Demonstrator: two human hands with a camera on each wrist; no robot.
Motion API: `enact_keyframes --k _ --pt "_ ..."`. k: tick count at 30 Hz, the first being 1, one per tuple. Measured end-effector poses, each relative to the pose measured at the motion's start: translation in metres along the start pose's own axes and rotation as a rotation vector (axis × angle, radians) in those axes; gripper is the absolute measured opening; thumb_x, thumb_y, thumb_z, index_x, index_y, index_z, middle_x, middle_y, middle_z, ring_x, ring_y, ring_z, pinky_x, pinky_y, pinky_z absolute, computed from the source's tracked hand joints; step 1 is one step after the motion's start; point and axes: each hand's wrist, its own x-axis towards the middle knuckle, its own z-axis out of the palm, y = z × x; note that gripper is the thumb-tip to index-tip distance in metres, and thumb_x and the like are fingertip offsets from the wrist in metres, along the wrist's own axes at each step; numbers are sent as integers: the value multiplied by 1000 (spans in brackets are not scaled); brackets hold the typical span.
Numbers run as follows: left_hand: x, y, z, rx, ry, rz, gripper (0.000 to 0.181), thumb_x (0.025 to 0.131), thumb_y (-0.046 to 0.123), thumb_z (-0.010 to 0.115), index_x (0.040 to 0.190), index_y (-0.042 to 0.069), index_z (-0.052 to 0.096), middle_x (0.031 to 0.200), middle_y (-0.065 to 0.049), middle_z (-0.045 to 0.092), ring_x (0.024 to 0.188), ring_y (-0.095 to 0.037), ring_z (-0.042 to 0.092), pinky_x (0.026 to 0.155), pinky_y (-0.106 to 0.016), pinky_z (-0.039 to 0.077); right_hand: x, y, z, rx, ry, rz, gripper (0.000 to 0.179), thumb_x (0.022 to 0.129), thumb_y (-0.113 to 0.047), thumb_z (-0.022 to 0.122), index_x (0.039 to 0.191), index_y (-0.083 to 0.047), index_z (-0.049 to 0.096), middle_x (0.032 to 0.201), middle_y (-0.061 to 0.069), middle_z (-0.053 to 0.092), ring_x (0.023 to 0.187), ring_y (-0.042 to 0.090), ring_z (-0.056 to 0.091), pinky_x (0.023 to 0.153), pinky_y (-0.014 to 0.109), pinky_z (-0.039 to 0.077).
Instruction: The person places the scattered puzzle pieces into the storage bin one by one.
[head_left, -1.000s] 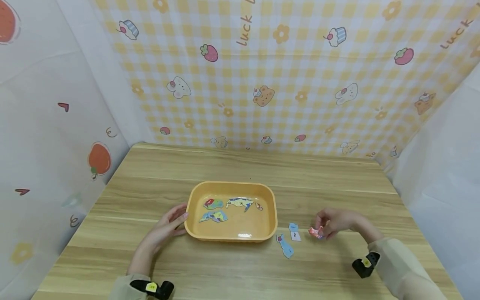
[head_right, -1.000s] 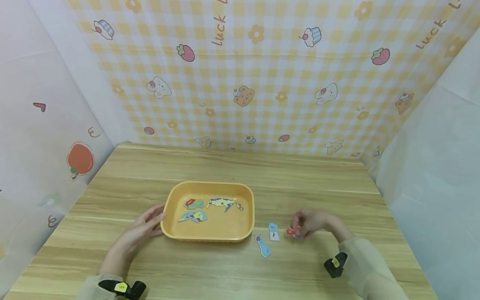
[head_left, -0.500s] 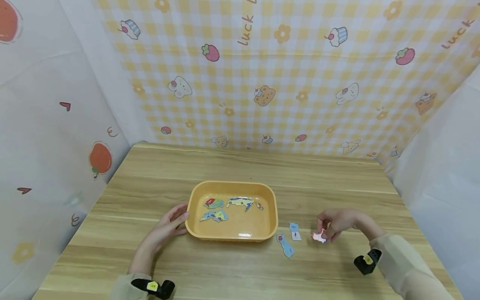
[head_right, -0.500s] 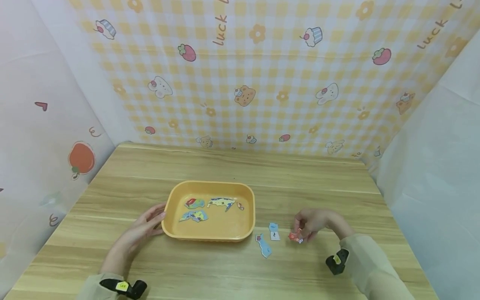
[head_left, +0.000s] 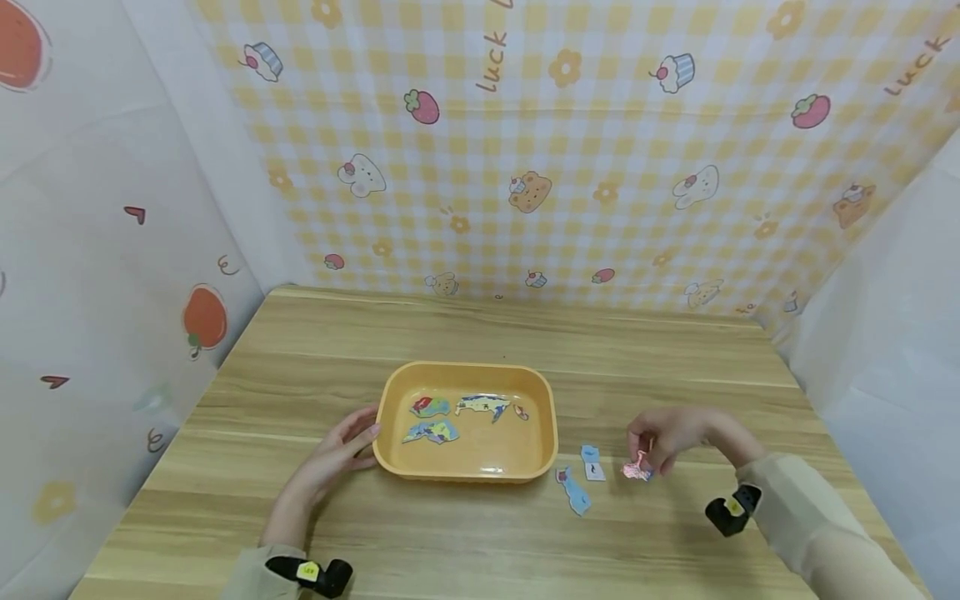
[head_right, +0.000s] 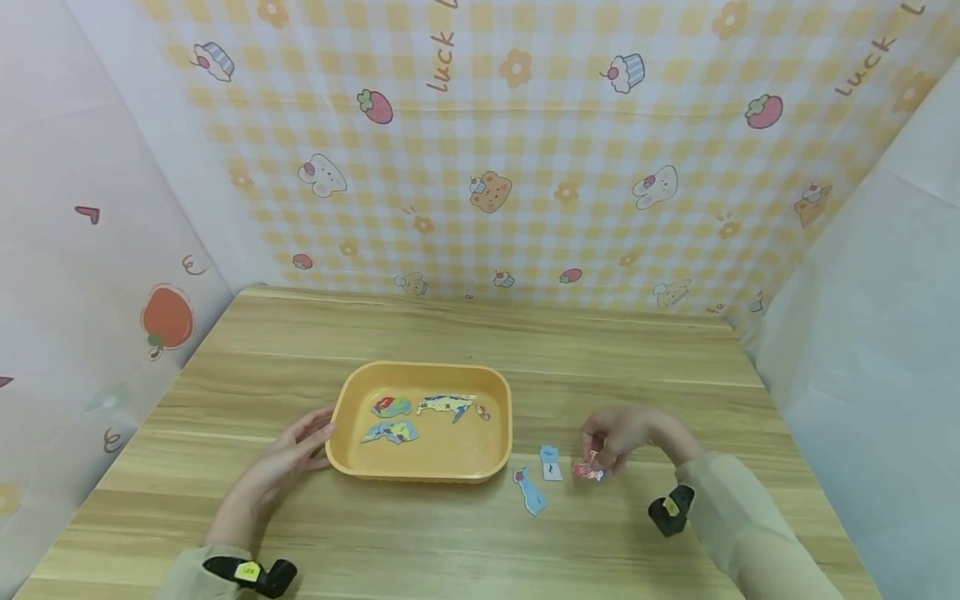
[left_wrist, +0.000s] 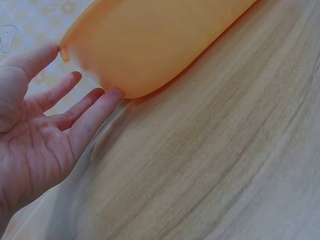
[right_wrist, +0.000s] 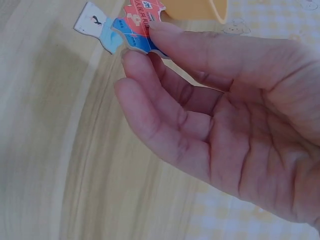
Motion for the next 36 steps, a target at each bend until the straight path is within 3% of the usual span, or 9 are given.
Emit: enact_keyframes --k 6,14,25,32,36 --pt "0 1 0 3 2 -1 62 94 31 50 143 6 21 146 -22 24 128 -36 36 92 -40 50 1 -6 -4 -59 -16 -17 13 76 5 62 86 -3 59 73 2 54 66 13 56 62 29 57" --pt "0 1 0 1 3 -2 61 94 31 49 143 6 21 146 -21 25 127 -35 37 92 -40 50 2 -15 -10 -30 -4 -60 11 79 2 61 89 0 58 76 4 53 69 14 54 66 32 56" --pt "-2 2 0 3 -3 2 62 94 31 50 143 6 21 146 -21 24 127 -35 37 92 -39 51 3 -39 -19 -51 -6 -54 10 84 -2 59 92 0 55 77 4 53 70 16 56 67 26 54" --pt "-2 1 0 0 -5 7 61 94 31 49 143 6 21 147 -21 24 128 -36 36 92 -40 50 12 -56 -21 -103 49 -149 8 85 -4 58 90 1 56 79 5 60 70 13 55 65 24 52" --pt "-1 0 0 -4 -8 6 61 94 30 49 143 7 21 147 -21 23 129 -36 35 93 -40 50 20 -64 -19 -111 59 -157 7 86 -5 58 90 1 57 79 6 61 70 13 57 68 28 55"
